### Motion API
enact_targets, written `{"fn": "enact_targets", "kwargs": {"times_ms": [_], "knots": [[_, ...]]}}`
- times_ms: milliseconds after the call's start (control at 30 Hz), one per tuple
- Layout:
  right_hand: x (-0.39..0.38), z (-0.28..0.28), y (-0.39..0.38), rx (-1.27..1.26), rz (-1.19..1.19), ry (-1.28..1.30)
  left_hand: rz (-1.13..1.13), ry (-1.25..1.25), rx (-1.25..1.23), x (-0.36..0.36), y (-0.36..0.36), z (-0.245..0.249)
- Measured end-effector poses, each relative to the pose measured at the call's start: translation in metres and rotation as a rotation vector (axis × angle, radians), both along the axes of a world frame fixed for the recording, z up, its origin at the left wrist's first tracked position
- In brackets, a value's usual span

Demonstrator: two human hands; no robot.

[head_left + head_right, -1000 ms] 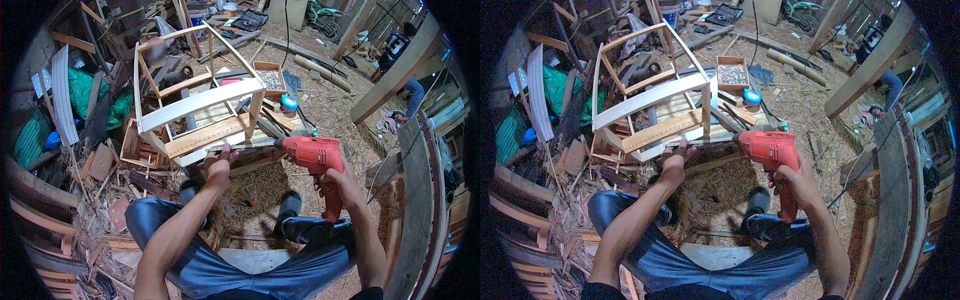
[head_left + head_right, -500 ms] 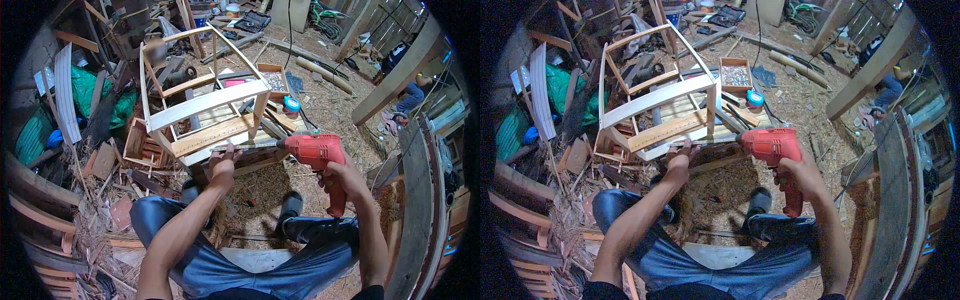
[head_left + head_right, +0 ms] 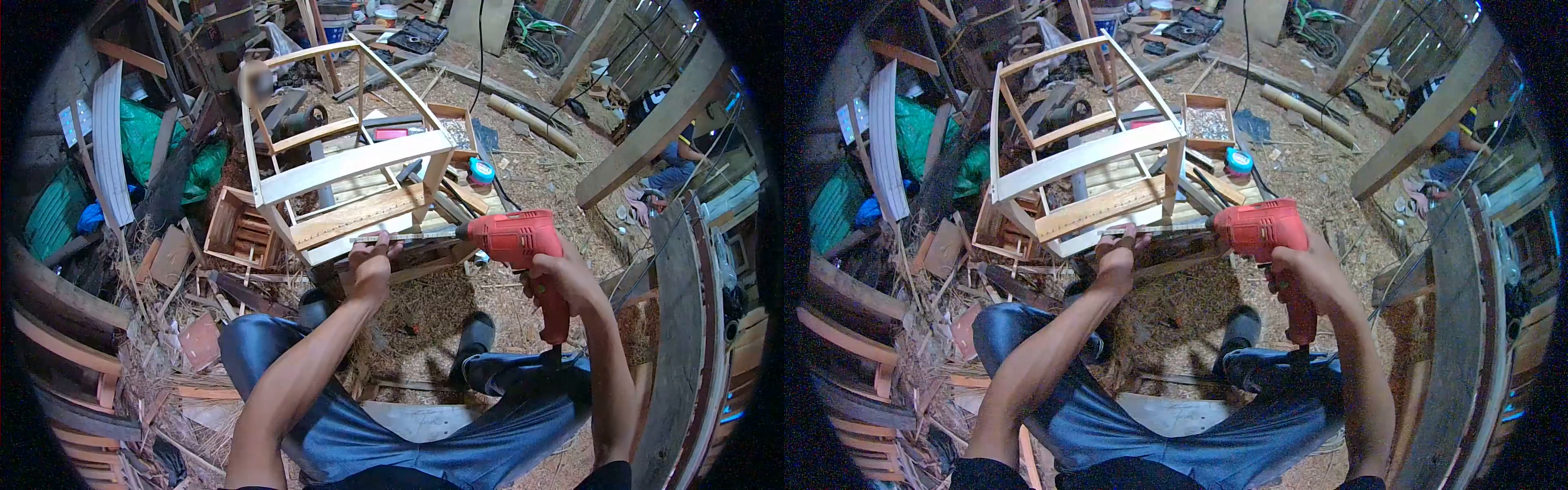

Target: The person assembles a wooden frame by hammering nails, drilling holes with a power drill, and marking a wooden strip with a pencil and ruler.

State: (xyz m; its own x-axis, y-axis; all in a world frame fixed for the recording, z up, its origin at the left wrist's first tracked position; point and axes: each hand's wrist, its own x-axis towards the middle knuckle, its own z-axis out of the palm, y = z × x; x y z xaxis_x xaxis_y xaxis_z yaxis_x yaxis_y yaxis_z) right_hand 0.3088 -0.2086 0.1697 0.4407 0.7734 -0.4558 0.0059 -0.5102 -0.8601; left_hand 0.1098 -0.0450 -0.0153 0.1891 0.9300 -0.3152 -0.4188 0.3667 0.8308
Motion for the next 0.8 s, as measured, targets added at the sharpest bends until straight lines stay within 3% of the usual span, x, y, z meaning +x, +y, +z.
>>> {"fn": "enact_targets", "kwargs": {"times_ms": [800], "knots": [[0.001, 0.005, 0.011, -0.039, 0.076, -0.053, 0.039, 0.046, -0.004, 0.004, 0.004, -0.009]]}}
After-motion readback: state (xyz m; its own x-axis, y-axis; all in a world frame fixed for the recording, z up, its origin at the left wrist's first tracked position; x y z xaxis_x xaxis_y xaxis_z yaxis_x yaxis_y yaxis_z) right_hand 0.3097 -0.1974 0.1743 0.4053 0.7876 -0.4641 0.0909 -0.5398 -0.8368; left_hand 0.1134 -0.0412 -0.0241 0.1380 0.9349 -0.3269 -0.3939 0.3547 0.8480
